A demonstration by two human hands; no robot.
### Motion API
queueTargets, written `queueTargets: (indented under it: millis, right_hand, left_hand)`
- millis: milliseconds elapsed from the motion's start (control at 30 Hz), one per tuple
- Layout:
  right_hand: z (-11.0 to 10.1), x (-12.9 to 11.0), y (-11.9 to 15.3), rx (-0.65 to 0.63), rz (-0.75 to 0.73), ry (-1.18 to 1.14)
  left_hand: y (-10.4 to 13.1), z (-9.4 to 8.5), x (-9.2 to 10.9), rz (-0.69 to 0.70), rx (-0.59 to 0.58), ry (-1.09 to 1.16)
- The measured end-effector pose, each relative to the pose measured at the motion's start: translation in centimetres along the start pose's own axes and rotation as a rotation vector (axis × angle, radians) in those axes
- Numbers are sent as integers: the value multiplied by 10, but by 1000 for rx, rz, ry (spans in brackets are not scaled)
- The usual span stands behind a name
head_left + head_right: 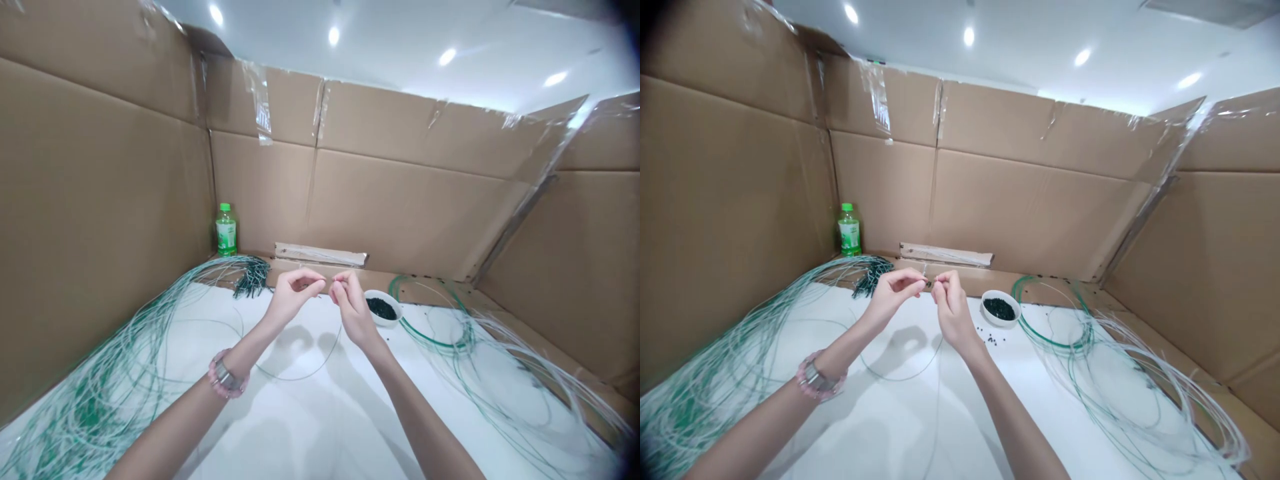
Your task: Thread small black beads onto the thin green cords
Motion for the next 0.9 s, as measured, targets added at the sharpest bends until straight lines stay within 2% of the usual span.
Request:
queueTargets:
  millis: [133,267,400,733,900]
  right_hand:
    - [-4,-41,-16,5,-83,-3]
    - [-4,-67,-12,1,-138,-3]
    - [-4,-80,0,18,-179,26]
    - [-13,-97,15,43,-288,246]
    - [-14,-102,18,32,-300,299]
  left_hand:
    - [-7,6,44,171,-5,-52]
    - [3,6,67,265,-33,-149]
    - [14,14,76,276,-169,-191]
    - [29,17,91,564,-197,-309]
    - [31,18,89,596,-197,-354]
Point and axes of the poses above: each hand's wrist, its own y-axis away from the middle knuckle, its own z-axis out of the palm, x = y × z, the point moved 5 cm from there along -y, towards the middle knuckle, and after that the axes turned 9 degrees about y, right-handed, at the moved point
